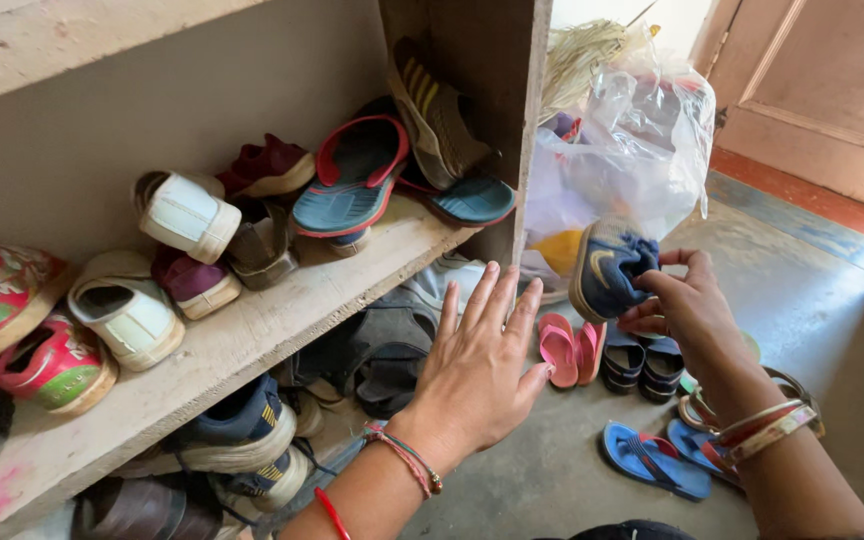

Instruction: The person wipes the top of a wooden shoe rack with a cloth, then removes various shoes and sandals from the shelves and places them on the floor.

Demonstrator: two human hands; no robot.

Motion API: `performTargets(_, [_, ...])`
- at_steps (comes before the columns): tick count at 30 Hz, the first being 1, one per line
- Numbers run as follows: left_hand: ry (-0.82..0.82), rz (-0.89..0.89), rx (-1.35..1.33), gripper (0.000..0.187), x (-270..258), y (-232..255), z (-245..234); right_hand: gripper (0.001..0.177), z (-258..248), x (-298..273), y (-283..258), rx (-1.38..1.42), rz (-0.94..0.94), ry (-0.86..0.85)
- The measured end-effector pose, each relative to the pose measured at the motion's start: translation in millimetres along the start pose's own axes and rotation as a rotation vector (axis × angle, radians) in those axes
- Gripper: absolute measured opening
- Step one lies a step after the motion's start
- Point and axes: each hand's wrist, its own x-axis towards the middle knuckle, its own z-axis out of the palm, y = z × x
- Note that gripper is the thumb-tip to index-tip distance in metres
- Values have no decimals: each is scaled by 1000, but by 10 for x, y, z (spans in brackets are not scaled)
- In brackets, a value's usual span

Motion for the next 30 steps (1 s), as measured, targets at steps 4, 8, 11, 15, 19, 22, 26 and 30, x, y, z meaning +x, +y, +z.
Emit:
performTargets(4, [-114, -29, -24, 85, -44, 76, 214, 42, -193, 211, 706, -121, 248, -2])
performTargets(8, [-230, -88, -72, 86, -85, 116, 374, 35, -284, 336, 1307, -240, 398, -101])
performTargets(11, [-256, -120, -80, 88, -103, 128, 443, 38, -257, 350, 1586, -365, 412, -64])
performTargets(15, [-306, -147, -83, 88, -127, 141, 483, 44, -241, 447, 1704, -562, 346, -35])
performTargets(19, [-322, -165, -87, 88, -122, 161, 483, 54, -221, 681, 1703, -743, 146, -22])
performTargets(22, [-289, -155, -89, 88, -112, 179, 453, 60, -202, 805, 1626, -864, -86, -18])
performTargets(26, [-223, -124, -101, 86, -62, 167, 365, 67, -128, 801, 1224, -747, -137, -94])
performTargets(30, [-112, -83, -88, 85, -8, 143, 254, 55, 62, 546, 574, -725, -319, -79])
